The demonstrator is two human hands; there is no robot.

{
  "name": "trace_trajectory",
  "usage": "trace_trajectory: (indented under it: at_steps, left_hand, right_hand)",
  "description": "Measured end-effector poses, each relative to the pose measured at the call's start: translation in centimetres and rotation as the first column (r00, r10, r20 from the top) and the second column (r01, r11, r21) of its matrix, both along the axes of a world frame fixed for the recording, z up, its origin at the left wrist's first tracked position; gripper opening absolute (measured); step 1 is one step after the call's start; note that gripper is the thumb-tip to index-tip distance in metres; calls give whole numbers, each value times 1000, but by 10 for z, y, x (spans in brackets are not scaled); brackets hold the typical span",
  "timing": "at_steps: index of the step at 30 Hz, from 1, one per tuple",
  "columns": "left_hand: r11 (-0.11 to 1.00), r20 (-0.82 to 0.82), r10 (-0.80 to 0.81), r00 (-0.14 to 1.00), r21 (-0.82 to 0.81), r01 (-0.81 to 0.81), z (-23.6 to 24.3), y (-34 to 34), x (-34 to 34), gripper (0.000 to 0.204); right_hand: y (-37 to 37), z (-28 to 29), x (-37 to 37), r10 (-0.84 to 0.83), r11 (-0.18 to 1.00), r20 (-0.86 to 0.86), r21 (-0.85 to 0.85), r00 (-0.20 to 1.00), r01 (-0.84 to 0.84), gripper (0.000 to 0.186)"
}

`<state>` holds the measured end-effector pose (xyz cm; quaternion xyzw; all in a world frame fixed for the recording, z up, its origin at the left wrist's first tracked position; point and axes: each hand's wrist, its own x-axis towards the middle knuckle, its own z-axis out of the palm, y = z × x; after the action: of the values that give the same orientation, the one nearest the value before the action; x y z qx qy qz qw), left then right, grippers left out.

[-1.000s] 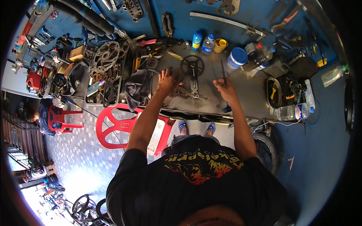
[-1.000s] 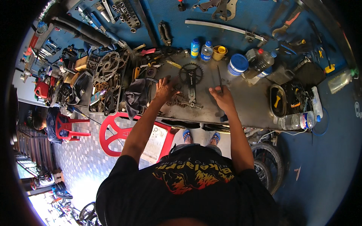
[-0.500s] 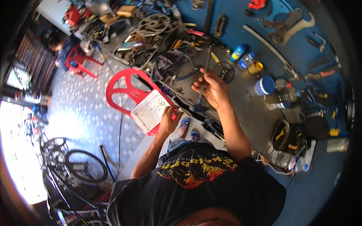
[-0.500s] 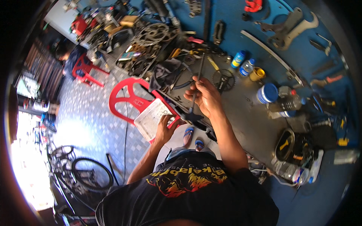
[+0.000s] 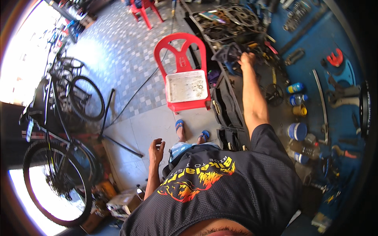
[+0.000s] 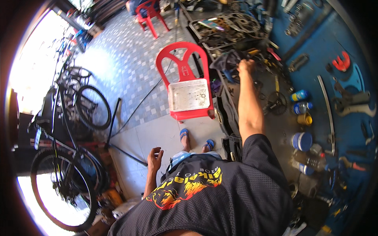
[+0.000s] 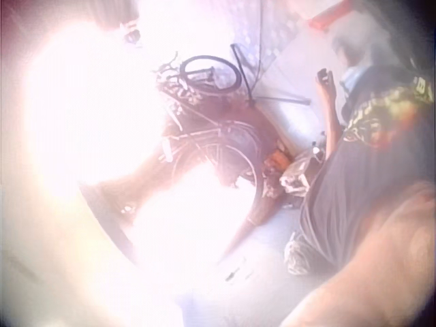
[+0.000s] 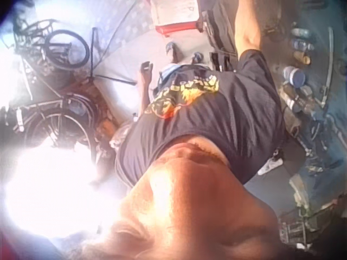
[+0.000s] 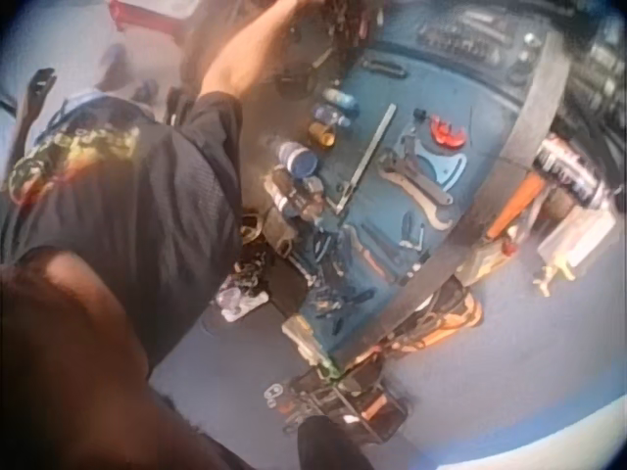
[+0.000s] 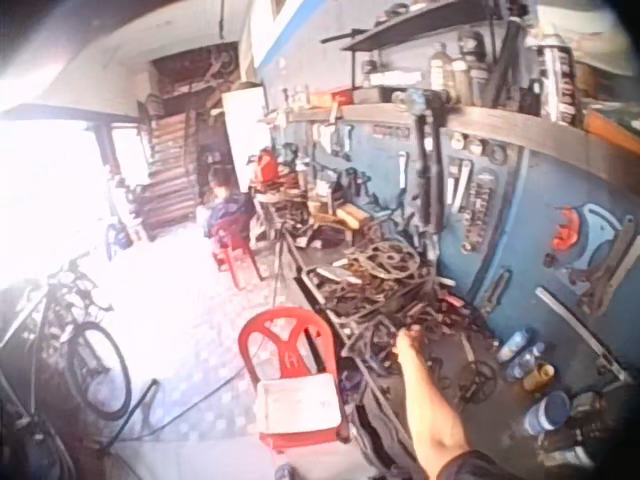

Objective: The person removes a bicycle pedal from the crank arm using a wrench, wipes the pedal with a cloth, and then uses a hammer to tap the pedal. The person also retrieves a socket from a drawer and places it on the workbench.

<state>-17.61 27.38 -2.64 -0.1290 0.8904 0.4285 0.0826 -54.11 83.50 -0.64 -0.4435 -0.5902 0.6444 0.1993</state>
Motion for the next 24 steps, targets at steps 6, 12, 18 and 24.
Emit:
trace_trajectory:
  at_steps: [6,12,18,24]
  left_hand:
    - [990,123,141,982,9,-143,-21,-26,64,37]
    - [987,171,158,973,-19,-157,-33,-67,71,42]
    - [985,118,170,978,-26,-168,-42,-131,68,44]
    - [943,48,333,942,-30,-332,-46,-199,69,27]
  right_hand:
    - [37,-44,0,-56,726,409,643,911,-244,57]
    - [30,-21,10,-14,949,242,309,970,-64,50]
    - [-33,43,16,-356,434,300,892,885,-127,80]
    - [-233,81,25,349,197,36,974,936,-111,66]
